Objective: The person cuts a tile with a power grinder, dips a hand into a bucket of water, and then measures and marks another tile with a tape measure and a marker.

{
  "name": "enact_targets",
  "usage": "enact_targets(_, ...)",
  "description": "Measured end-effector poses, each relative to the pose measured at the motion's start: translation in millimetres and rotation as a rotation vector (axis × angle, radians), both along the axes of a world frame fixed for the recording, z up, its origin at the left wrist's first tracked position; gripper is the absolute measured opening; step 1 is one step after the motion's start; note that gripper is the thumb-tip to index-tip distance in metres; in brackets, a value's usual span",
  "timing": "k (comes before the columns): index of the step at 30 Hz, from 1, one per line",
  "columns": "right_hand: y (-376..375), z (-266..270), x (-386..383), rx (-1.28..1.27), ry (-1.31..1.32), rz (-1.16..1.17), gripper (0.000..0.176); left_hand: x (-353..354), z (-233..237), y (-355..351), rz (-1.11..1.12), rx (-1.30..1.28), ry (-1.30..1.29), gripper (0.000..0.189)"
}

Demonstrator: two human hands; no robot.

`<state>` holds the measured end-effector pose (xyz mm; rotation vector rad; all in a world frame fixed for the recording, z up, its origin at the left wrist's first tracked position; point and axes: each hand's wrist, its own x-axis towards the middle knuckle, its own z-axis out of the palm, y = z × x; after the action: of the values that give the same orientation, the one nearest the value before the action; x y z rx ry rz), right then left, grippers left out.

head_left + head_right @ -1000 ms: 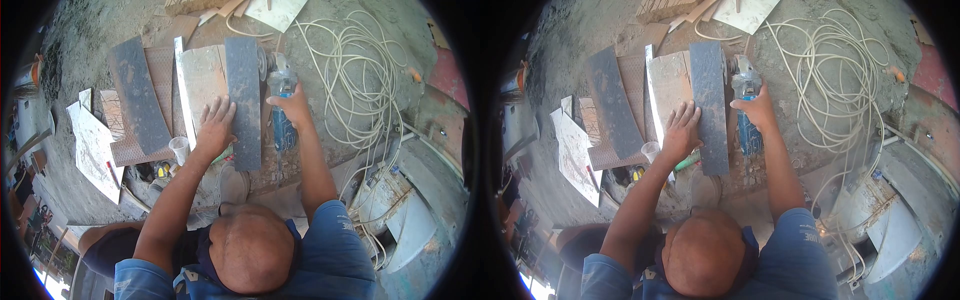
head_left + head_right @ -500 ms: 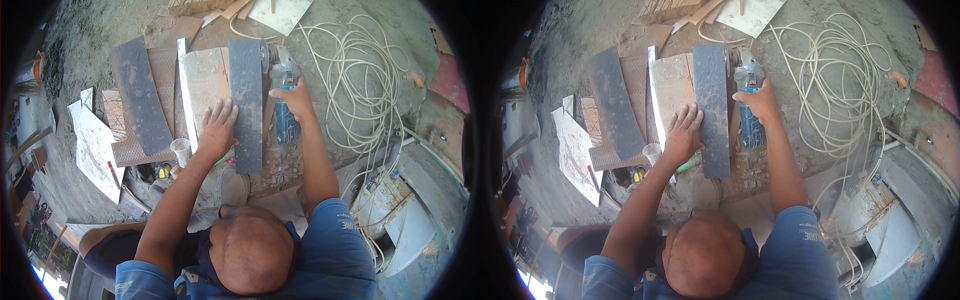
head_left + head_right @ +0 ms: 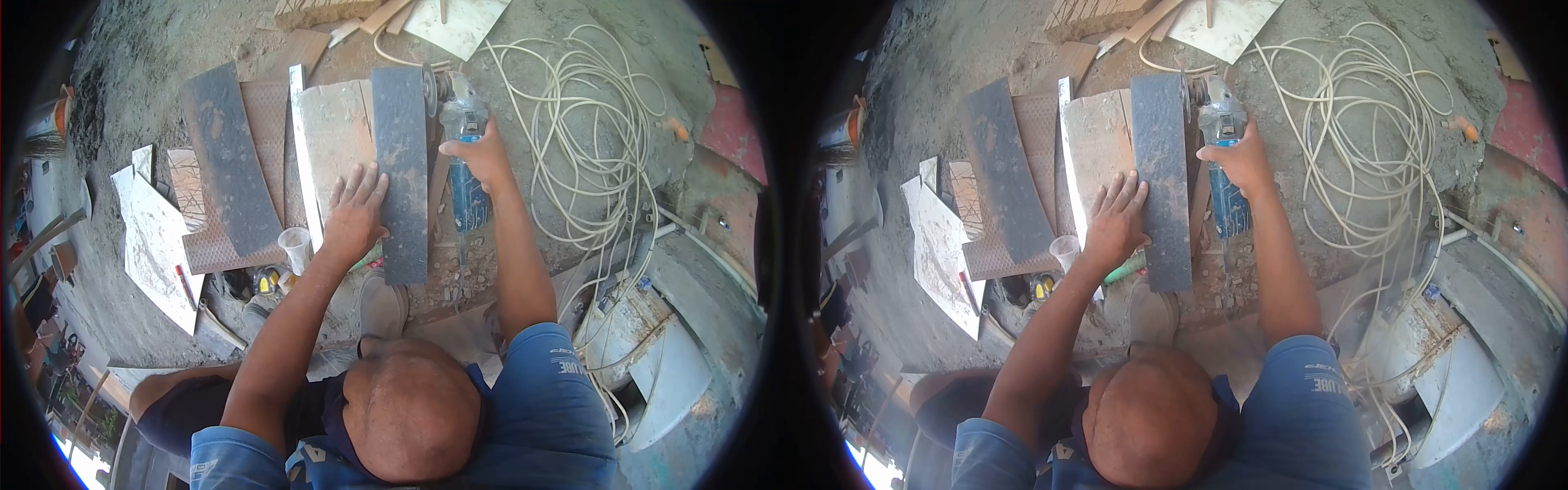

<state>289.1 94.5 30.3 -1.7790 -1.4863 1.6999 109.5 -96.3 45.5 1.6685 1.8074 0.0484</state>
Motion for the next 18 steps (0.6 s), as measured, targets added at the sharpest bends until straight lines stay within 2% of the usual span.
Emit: enact_targets(18, -72, 17, 41, -0.056, -0.033, 0.006, 0.108, 2, -2, -1, -0.010, 0.025, 0.037, 0.103)
